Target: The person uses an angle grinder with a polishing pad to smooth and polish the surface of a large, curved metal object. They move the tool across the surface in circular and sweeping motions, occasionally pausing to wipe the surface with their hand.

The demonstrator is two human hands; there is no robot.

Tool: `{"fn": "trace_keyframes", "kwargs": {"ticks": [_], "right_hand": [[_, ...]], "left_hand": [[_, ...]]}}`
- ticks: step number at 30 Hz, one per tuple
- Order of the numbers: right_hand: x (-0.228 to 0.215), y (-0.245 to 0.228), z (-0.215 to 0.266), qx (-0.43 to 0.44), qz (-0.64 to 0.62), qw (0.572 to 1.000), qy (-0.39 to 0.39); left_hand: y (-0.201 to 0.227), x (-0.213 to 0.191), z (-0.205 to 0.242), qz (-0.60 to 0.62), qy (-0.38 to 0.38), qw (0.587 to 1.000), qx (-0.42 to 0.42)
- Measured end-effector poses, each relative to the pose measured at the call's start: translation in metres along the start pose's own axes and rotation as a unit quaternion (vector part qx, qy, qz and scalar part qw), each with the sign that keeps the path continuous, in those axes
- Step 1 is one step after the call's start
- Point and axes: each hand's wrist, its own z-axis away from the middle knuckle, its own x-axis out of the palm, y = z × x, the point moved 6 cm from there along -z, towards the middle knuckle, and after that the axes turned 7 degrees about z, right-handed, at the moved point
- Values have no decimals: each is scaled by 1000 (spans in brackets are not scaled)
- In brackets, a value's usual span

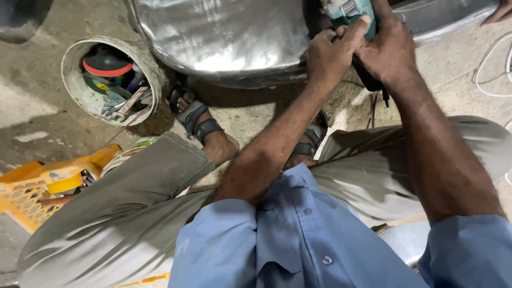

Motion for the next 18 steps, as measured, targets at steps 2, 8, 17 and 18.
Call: {"fn": "trace_keyframes", "kwargs": {"ticks": [2, 8, 17, 18], "right_hand": [[-3, -4, -1, -18, 22, 999, 14], [-7, -11, 9, -92, 14, 994, 60], [-10, -11, 14, -90, -37, 994, 49], [-9, -10, 13, -89, -51, 994, 44]], "left_hand": [[-4, 4, -8, -21, -2, 1000, 22], [-4, 8, 5, -32, 31, 999, 31], [22, 5, 18, 33, -4, 999, -8], [19, 5, 15, 35, -11, 999, -25]]}}
